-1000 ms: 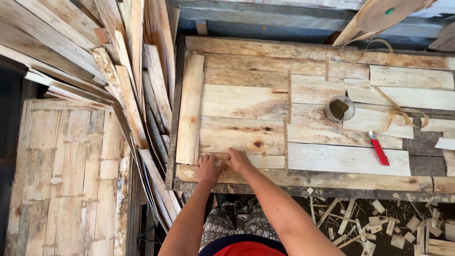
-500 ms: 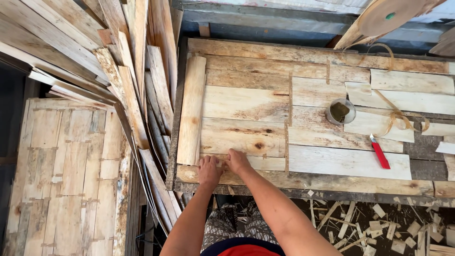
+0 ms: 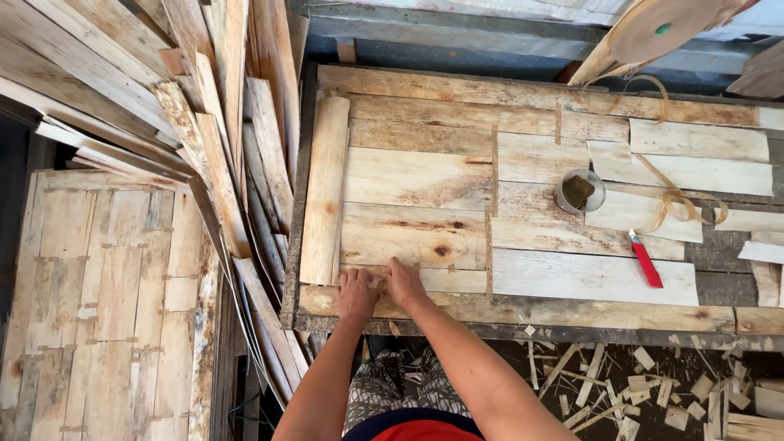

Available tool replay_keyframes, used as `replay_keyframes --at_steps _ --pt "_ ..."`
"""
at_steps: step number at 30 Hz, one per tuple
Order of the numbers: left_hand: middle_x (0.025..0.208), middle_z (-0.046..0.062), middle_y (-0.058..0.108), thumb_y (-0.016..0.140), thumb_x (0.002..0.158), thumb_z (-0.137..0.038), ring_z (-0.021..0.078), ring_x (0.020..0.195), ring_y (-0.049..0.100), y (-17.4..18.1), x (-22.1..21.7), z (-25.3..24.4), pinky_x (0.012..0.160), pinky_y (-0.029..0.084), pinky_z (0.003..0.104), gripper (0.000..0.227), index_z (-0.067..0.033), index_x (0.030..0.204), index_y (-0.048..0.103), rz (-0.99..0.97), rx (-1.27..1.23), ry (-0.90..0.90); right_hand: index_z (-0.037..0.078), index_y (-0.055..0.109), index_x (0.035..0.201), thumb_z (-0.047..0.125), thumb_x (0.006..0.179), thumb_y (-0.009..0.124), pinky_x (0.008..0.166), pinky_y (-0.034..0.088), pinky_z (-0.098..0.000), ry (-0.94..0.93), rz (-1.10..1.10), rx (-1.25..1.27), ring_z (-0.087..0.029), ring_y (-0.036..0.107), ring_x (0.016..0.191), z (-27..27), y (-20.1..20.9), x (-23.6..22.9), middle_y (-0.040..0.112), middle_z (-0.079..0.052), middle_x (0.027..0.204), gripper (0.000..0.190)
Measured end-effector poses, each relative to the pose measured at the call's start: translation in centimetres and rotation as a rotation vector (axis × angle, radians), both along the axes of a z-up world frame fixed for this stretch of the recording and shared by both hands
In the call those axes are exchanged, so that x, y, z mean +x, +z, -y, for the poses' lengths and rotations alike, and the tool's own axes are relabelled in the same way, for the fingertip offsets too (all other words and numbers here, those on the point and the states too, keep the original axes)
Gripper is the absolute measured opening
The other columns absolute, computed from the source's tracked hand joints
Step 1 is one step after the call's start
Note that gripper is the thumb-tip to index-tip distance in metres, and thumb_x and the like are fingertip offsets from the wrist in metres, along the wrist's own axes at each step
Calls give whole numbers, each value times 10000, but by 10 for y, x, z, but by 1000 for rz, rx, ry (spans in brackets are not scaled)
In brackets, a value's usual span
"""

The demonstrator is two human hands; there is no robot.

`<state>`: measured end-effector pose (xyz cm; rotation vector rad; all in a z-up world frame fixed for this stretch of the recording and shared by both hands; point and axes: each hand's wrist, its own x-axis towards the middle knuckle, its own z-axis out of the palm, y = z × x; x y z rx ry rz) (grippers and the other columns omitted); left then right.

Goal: Patching and repairing wood panels using thin veneer strips and adhesive.

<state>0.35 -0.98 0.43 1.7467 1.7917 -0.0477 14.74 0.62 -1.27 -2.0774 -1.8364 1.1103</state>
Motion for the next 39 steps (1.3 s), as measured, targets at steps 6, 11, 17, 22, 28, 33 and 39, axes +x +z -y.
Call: replay_keyframes --at_steps 6,11,17,22,28,33,39 --pt "1258 30 500 832 853 -356 212 1205 477 -11 1 2 1059 407 419 479 -182 1210 563 -46 -60 -60 36 590 1034 1 947 578 897 540 -481 121 -28 181 -324 642 999 26 -13 4 660 -157 1060 95" --pt "1260 43 493 801 886 -346 225 1230 461 -2 2 11 1069 394 438 428 -178 1203 566 -70 -12 -71 46 629 1178 59 993 571 1036 504 -462 91 -143 264 -354 591 1195 51 -7 37 615 -200 1290 194" --pt "1302 78 480 777 878 -242 260 1275 452 1 15 18 1081 393 461 450 -156 1249 537 -62 74 -26 47 547 1413 107 983 548 1152 411 -460 16 236 357 -316 504 1316 67 13 117 548 -155 1410 434" --pt "1494 155 394 686 935 -189 285 1409 381 21 53 17 1167 344 483 612 -117 1471 400 -203 -71 -175 42 351 1580 174 1013 501 1127 428 -424 106 344 179 -300 444 1332 78 19 142 416 -141 1489 601" --pt "1725 127 48 501 969 -56 300 1585 56 5 100 25 1252 113 550 755 -135 1640 164 -139 -22 -367 36 249 1575 330 1014 534 1113 392 -448 166 423 45 -290 375 1362 74 46 131 334 -133 1516 695" --pt "1735 60 26 464 1012 -186 257 1598 27 2 124 30 1269 81 552 691 -143 1624 146 -34 13 -451 60 271 1579 286 957 590 1151 383 -430 152 367 38 -292 371 1400 71 58 135 350 -124 1529 735" --pt "1746 15 -53 399 1044 -204 215 1598 -20 15 136 23 1263 38 582 701 -174 1659 66 -169 -46 -484 22 273 1629 165 988 530 1192 374 -425 106 131 187 -325 451 1344 72 -17 175 424 -164 1523 705"
